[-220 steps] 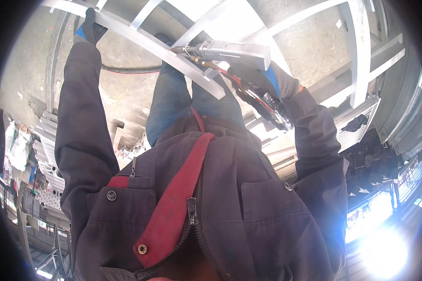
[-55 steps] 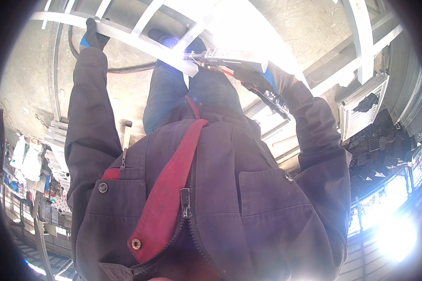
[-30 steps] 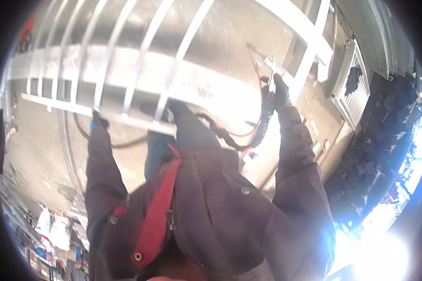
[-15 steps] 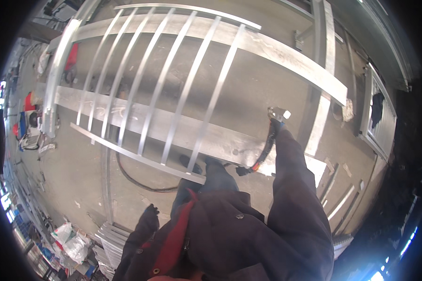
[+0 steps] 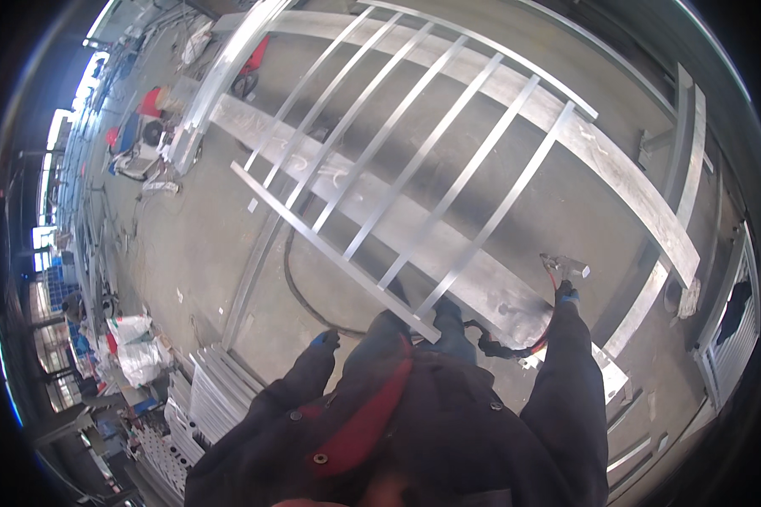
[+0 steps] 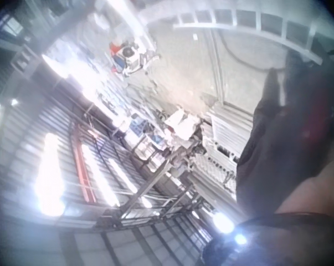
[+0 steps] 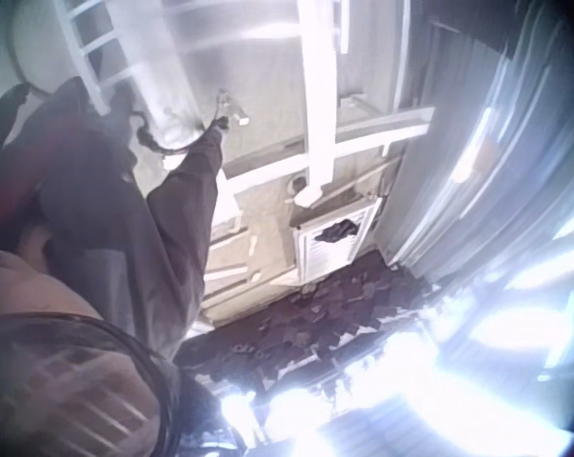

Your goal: The person welds a metal frame using a handheld welding torch, repeatedly repositioning the frame to access different joints. The person also picks up and places metal bars on the floor during the process.

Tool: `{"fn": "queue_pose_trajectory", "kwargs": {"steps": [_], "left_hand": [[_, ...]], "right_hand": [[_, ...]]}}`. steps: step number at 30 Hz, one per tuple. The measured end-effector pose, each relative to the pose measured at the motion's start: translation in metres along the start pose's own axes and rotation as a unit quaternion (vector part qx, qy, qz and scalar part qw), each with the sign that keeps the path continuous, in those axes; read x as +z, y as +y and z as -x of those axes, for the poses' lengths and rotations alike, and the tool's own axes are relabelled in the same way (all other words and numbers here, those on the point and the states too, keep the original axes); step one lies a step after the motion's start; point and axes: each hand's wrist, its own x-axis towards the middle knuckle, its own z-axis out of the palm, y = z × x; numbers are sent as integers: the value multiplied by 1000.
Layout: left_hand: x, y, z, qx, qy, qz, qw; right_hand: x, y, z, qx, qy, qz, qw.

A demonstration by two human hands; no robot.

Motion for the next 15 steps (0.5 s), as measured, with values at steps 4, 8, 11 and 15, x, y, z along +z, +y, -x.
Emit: {"fn": "queue_pose_trajectory", "kwargs": {"steps": [4,8,11,15], "left_hand": [[-7,48,-26,147,17,-132,980],[-30,105,-77,192,0,117,975],[-53,175,-139,194,36,-70,978],[-85,291,-261,181,-28,185,966]], "right_hand": [[-13,-19,38,-33,18,132,991],[-29,-39,97,-40,42,284,957],[-25,-60,157,-79,118,336,931],[34,-113,223,-221,227,256,913]]}}
